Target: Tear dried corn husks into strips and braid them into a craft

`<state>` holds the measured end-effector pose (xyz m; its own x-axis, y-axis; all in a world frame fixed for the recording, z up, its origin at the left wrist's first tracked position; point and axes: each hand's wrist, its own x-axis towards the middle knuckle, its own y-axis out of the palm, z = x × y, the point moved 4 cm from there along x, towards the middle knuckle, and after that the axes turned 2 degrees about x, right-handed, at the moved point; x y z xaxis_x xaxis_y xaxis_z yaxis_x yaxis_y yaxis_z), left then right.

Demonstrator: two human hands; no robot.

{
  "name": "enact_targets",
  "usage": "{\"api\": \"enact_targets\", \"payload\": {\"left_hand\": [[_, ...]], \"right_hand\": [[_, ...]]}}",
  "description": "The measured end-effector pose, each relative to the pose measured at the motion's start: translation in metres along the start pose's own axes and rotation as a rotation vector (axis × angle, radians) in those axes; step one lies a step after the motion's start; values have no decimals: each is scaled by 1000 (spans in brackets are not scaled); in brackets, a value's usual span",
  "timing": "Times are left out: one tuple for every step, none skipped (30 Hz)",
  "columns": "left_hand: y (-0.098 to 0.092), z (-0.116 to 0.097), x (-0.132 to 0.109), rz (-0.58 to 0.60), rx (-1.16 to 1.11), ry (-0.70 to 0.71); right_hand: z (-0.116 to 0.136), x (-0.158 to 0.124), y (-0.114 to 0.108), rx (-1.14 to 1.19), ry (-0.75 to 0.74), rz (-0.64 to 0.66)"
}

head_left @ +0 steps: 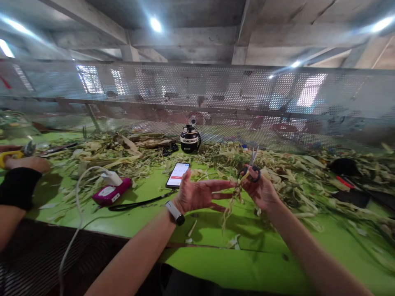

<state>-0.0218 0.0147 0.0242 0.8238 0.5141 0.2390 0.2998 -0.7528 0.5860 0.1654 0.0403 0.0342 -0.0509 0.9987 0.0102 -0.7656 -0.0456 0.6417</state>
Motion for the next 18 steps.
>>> {"api": "enact_targets", "payload": {"left_hand": [[-2, 1, 1, -18, -1, 0], [-6, 3, 2, -60, 10, 7], [-12, 5, 4, -128, 34, 15], [-18, 8, 5, -216, 69, 15], [-24, 11, 6, -321, 110, 0], [-30, 15, 6, -422, 151, -27], [-34, 18, 7, -500, 185, -66], [-36, 21, 7, -551, 207, -101], [-36, 24, 8, -572, 215, -126], [-35, 25, 9, -574, 213, -138], [-34, 26, 11, -564, 203, -142], [-32, 27, 12, -548, 190, -143], [-32, 29, 13, -532, 176, -147], [-32, 30, 14, -523, 164, -159], [-33, 32, 14, -527, 154, -182], [-36, 34, 14, -547, 141, -211], [-39, 35, 13, -576, 123, -243], [-42, 36, 13, -613, 101, -264]], "right_hand": [[-1, 0, -1, 9, 0, -2], [-1, 1, -1, 15, 1, -1], [-2, 1, -1, 15, 4, 6], [-4, 0, -1, 11, 4, 19], [-5, 0, 0, 5, 3, 35], [-7, -1, 2, -4, 1, 52], [-8, -3, 3, -17, -1, 71], [-10, -5, 6, -36, 2, 92], [-12, -7, 8, -60, 8, 114], [-14, -10, 11, -89, 18, 135], [-16, -12, 14, -120, 30, 153], [-18, -15, 17, -146, 38, 165], [-19, -17, 19, -164, 41, 171], [-20, -18, 20, -175, 38, 171], [-20, -18, 21, -183, 34, 168], [-22, -18, 21, -190, 34, 163], [-23, -17, 20, -197, 35, 155], [-24, -16, 18, -206, 38, 146]]}}
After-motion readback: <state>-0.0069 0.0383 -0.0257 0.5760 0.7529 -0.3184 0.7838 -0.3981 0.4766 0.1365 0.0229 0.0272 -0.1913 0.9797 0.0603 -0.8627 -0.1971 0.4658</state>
